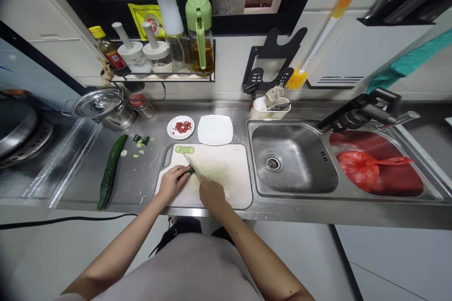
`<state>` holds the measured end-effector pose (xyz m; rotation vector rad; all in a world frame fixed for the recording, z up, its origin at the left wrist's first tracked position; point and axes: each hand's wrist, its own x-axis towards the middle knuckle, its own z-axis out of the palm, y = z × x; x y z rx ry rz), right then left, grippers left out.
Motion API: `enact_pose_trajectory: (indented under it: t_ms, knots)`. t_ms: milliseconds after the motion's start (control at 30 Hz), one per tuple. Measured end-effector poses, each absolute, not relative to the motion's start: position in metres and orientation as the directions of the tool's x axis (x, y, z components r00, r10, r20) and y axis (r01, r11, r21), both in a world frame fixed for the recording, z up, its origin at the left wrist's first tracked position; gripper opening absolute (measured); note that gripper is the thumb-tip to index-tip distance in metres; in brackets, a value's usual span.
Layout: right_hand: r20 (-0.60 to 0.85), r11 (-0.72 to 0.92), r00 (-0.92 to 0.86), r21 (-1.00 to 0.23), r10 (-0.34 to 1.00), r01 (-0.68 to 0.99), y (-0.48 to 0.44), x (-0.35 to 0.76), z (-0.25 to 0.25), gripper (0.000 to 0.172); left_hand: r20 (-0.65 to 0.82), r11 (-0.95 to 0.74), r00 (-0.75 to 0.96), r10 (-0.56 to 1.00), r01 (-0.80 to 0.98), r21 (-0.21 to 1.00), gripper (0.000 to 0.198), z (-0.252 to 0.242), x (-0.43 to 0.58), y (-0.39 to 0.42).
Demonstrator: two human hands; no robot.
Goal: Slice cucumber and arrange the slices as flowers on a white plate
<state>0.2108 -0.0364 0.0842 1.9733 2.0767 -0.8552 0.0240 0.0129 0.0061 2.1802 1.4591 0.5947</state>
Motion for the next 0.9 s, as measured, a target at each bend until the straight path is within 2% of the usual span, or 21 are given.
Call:
enact_pose_trajectory:
  t_ms: [333, 600, 900]
  knots:
    - [-0.539, -0.021, -0.143, -0.287, 0.83, 0.958, -0.039, 0.213, 0.098, 0.032, 0.122, -0.361, 0.361, 0.925, 0.729, 0.581, 0.027, 0.01, 0.025, 0.013]
    - [-0.551, -0.019, -0.146, -0.282, 0.821, 0.959, -0.043, 0.217, 0.091, 0.038, 0.177, -0.401, 0.37, 0.912, 0.713, 0.576, 0.025, 0.002, 0.023, 0.015]
    - [-0.545, -0.042, -0.142, -0.312, 0.826, 0.949, -0.029, 0.209, 0.089, 0.031, 0.182, -0.411, 0.381, 0.906, 0.694, 0.591, 0.024, 0.008, 0.024, 0.016]
